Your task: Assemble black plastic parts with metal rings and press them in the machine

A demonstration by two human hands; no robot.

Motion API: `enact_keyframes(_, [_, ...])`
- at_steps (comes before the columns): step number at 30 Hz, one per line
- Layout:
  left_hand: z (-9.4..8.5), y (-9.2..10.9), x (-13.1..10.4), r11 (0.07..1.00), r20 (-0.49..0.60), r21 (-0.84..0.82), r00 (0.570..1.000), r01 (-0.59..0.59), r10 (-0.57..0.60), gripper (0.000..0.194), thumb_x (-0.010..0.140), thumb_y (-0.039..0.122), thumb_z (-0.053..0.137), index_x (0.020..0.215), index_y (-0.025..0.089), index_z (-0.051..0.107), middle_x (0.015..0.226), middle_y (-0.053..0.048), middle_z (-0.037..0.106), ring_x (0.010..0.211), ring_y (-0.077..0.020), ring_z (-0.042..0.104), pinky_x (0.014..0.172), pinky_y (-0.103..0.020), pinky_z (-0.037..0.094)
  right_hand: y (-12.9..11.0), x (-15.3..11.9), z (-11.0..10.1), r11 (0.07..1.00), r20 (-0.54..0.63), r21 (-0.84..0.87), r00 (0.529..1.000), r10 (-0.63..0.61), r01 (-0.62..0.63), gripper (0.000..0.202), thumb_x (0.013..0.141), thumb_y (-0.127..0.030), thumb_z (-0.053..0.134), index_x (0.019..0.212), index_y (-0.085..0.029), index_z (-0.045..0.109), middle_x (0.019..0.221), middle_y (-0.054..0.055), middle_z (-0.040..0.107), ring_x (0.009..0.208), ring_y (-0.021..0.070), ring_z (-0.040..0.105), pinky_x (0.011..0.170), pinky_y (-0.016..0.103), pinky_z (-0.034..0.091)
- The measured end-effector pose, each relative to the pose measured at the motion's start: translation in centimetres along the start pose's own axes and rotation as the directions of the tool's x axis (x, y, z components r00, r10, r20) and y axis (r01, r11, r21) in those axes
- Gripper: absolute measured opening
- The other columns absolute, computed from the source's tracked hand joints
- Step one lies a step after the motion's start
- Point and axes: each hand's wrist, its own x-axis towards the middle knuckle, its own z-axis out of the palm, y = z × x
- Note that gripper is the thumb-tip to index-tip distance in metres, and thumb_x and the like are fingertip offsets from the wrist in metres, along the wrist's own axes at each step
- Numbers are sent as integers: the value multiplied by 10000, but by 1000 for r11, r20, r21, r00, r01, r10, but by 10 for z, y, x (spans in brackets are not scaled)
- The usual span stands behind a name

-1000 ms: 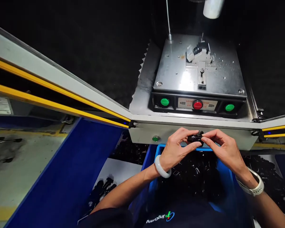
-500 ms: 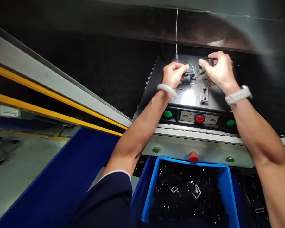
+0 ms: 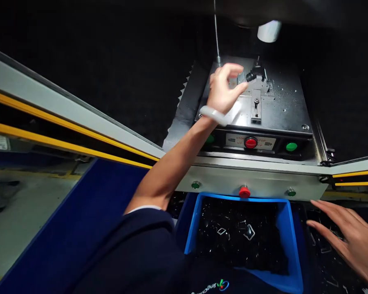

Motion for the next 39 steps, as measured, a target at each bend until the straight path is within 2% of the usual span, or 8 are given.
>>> enact_keyframes(5, [-83, 6, -180, 996, 31, 51, 997, 72, -73, 114, 968, 205, 676, 1007, 203, 783, 960, -35, 752, 738, -132, 674, 694, -296, 551, -12, 39, 38, 994, 140, 43, 986, 90, -97, 471, 1049, -619, 431, 1230, -280, 702, 1217, 64, 748, 1098, 292, 714, 785, 405, 573])
enact_keyframes(9, [-114, -32, -259, 964, 226, 215, 952, 159, -207, 204, 917, 334, 741, 1076, 214, 787, 1147, -78, 689, 702, -119, 621, 661, -289, 535, -3, 52, 57, 965, 168, 167, 970, 173, -201, 381, 1013, -562, 515, 1076, -229, 690, 1091, 89, 745, 821, 237, 701, 759, 398, 538])
enact_keyframes(16, [-124, -70, -262, 938, 369, 318, 893, 139, -258, 281, 888, 410, 746, 1132, 274, 776, 1338, -108, 592, 725, -157, 606, 808, -403, 589, 2, 54, 72, 919, 77, 275, 959, 272, -283, 355, 914, -594, 655, 966, -244, 626, 967, 72, 734, 748, 229, 663, 713, 390, 520])
enact_keyframes(25, [-109, -19, -297, 923, 199, 345, 947, 173, -252, 308, 945, 307, 685, 1244, 255, 735, 1376, -127, 601, 1153, -287, 617, 1041, -473, 495, -24, 36, 79, 982, -70, 102, 983, 167, -160, 276, 1035, -455, 549, 1158, -233, 658, 1126, 119, 705, 1024, 310, 645, 872, 459, 515])
enact_keyframes(27, [-103, 3, -317, 975, 439, 204, 881, 93, -176, 228, 980, 247, 627, 1163, 274, 760, 1271, -114, 687, 1178, -293, 615, 1030, -471, 468, -41, 25, 87, 992, 14, 123, 1000, 27, -29, 255, 1063, -395, 510, 1162, -227, 676, 1120, 113, 698, 1058, 289, 637, 880, 430, 520])
enact_keyframes(31, [-82, 27, -366, 977, 845, -127, 535, 173, 15, 296, 987, 159, 515, 1064, 290, 768, 1183, -103, 760, 1150, -296, 643, 1003, -451, 438, -73, 3, 124, 945, 355, 275, 895, -271, 177, 230, 1059, -231, 477, 1103, -237, 703, 1046, 83, 704, 969, 239, 638, 728, 352, 514])
enact_keyframes(35, [-69, 23, -390, 928, 843, -189, 538, 321, -15, 299, 969, 157, 488, 1009, 276, 759, 1110, -123, 752, 1093, -304, 647, 967, -444, 454, -83, -7, 150, 934, 419, 304, 854, -309, 189, 235, 1056, -216, 453, 1004, -221, 683, 1018, 97, 696, 934, 235, 627, 747, 358, 522])
enact_keyframes(39, [-78, 21, -373, 896, 784, -127, 597, 425, -172, 233, 962, 229, 598, 1104, 252, 781, 1062, -127, 701, 982, -274, 620, 909, -427, 481, -75, -8, 144, 950, 402, 280, 881, -249, 140, 256, 1077, -283, 414, 984, -217, 644, 984, 105, 699, 904, 246, 646, 749, 369, 527])
